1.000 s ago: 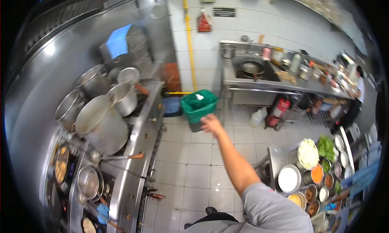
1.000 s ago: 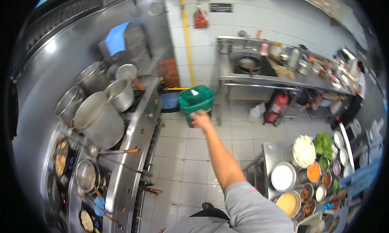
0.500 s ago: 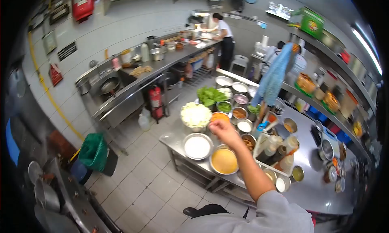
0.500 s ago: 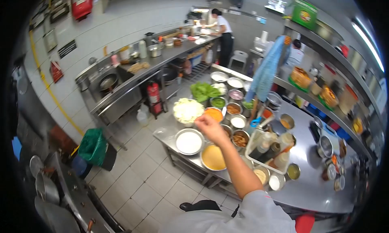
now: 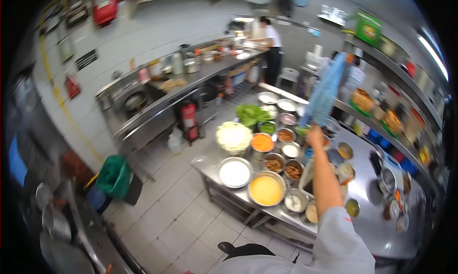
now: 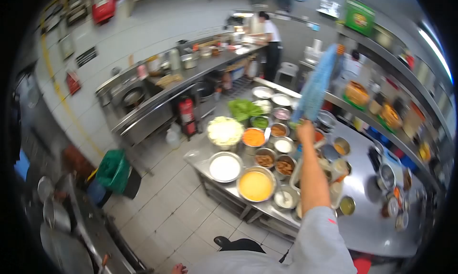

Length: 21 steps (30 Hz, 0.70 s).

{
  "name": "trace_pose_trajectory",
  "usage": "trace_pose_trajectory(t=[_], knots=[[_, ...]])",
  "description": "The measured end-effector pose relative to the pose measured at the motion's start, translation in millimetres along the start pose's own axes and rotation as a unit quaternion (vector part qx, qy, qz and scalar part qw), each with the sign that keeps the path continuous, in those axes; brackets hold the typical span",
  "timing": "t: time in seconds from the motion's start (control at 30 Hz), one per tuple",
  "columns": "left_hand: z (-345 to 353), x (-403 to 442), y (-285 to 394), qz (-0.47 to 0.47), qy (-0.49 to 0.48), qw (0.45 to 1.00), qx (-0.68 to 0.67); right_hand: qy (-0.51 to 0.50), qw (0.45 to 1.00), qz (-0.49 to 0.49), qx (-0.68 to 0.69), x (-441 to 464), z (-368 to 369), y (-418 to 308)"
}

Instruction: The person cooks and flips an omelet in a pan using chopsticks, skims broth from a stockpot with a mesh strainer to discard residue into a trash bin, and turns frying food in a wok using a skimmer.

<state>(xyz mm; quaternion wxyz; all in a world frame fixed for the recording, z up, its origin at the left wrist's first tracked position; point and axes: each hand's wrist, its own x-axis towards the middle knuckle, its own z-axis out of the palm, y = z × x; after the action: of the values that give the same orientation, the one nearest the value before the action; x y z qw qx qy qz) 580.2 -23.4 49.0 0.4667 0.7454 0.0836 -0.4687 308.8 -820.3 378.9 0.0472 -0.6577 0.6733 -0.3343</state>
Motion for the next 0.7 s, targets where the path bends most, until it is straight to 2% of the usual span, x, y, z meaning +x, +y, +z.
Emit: trace_pose_trajectory(t=[0.03,0.07,0.1,0.13,0.17,0.2,0.23,0.27,0.3,0.33,0.37,0.4,0.43,0.47,0.5,0.53,0.57,0.6,0.63,0.7], knots=[[4,-10,-4,0.008,0.013,1.0,-0.026,-0.008,0.979,-0.144,-0.142,67,76,79],[-1,-2,-14,-0.021,0.012,1.0,-0.01,0.006,0.927,-0.263,-0.268,77,90,90],[-8,16,-33,-0.051,0.012,0.999,-0.001,-0.093,0.99,-0.027,-0.1,43,24,22],[-9,17,-50,-0.066,0.013,0.997,-0.028,-0.11,0.986,-0.078,-0.095,50,24,21],[-10,11,-65,-0.08,0.013,0.995,-0.054,-0.024,0.861,-0.398,-0.315,58,27,38],[-9,-1,-78,-0.076,0.035,0.994,-0.077,0.002,0.859,-0.42,-0.293,119,77,95],[-9,-12,-89,-0.07,0.054,0.992,-0.092,-0.094,0.931,-0.187,-0.299,97,47,46],[-10,-21,-97,-0.076,0.06,0.99,-0.098,-0.059,0.966,-0.244,-0.063,52,2,18],[-10,-29,-100,-0.079,0.06,0.99,-0.098,0.009,0.975,-0.224,0.007,92,25,30],[-9,-35,-104,-0.085,0.073,0.987,-0.116,-0.062,0.981,-0.181,-0.016,121,22,34],[-6,-39,-107,-0.078,0.07,0.988,-0.112,0.001,0.956,-0.291,0.04,136,21,37],[-5,-45,-111,-0.071,0.066,0.99,-0.104,0.035,0.958,-0.284,0.018,122,-2,10],[-3,-51,-112,-0.073,0.072,0.988,-0.112,-0.084,0.971,-0.223,-0.031,107,-44,-29],[-1,-57,-110,-0.05,0.058,0.993,-0.093,-0.001,0.941,-0.335,0.052,138,-36,-24],[4,-60,-104,-0.025,0.044,0.996,-0.077,-0.041,0.945,-0.321,0.036,135,-67,-49],[7,-67,-93,-0.023,0.051,0.995,-0.086,0.033,0.907,-0.41,0.087,136,-80,-70],[8,-80,-77,0.003,0.036,0.993,-0.108,-0.052,0.907,-0.388,0.151,115,-114,-102],[8,-94,-58,0.031,0.021,0.991,-0.129,-0.137,0.897,-0.363,0.212,54,-157,-149],[8,-110,-39,0.057,0.005,0.985,-0.161,-0.075,0.845,-0.394,0.353,-6,-168,-186],[8,-152,7,0.132,-0.027,0.971,-0.198,-0.196,0.803,-0.436,0.357,-149,-235,-250]])
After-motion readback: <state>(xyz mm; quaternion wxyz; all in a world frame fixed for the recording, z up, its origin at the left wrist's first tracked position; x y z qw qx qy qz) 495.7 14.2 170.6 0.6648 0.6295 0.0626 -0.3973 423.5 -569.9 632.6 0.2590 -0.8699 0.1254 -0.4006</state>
